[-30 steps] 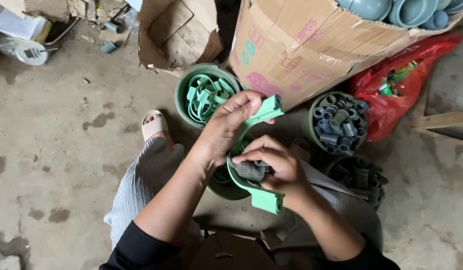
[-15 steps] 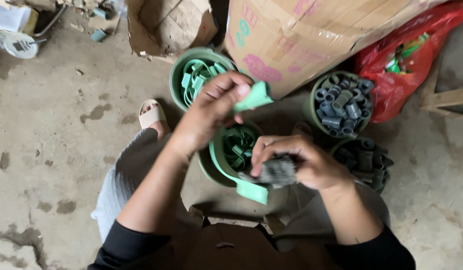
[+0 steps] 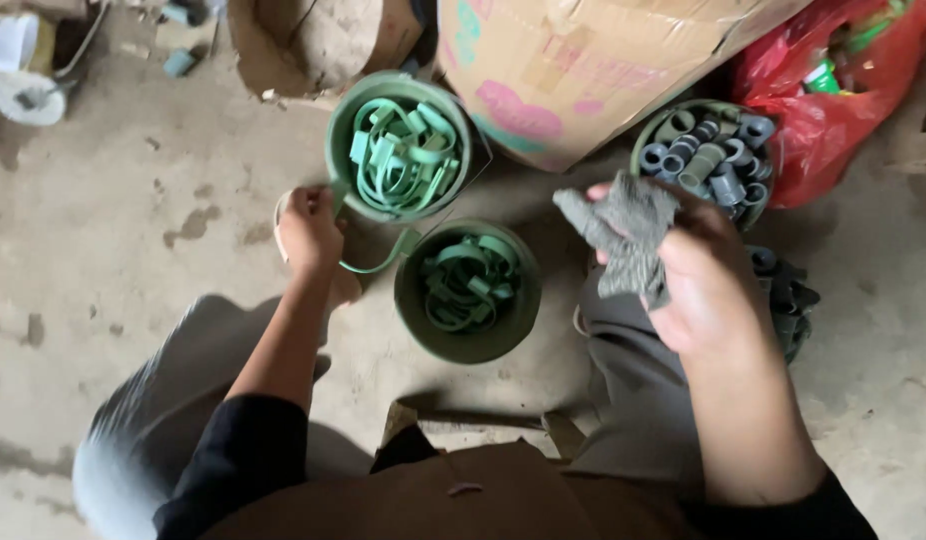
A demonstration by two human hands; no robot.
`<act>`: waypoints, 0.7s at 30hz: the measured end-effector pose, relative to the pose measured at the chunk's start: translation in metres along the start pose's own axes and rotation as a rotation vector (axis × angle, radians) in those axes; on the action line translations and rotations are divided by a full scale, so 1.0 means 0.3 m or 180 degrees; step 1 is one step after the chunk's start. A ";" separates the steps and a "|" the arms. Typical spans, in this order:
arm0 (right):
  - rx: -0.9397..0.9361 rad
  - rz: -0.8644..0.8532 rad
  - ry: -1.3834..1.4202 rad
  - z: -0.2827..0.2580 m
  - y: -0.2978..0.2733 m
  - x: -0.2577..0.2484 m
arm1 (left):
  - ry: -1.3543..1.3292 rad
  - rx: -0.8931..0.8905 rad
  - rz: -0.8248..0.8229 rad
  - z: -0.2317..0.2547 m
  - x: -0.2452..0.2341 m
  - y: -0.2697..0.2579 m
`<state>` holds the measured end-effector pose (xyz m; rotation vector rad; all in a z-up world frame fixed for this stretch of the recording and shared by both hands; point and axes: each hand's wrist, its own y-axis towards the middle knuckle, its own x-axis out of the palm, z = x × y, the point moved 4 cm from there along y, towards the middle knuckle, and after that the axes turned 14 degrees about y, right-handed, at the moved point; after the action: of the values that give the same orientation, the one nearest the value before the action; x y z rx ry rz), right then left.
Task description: Cleaning and sorting green plastic pipe clips using a rag in a warehouse setting.
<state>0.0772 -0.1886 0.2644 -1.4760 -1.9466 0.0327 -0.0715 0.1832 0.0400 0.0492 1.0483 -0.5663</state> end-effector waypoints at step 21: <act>0.0128 0.0673 -0.0691 0.001 -0.013 0.005 | 0.0796 0.1140 -0.0488 0.042 0.431 0.438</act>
<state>0.0735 -0.1885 0.2664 -1.7045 -1.9348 0.3371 0.0475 0.2378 -0.0903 0.3646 1.1879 -0.9000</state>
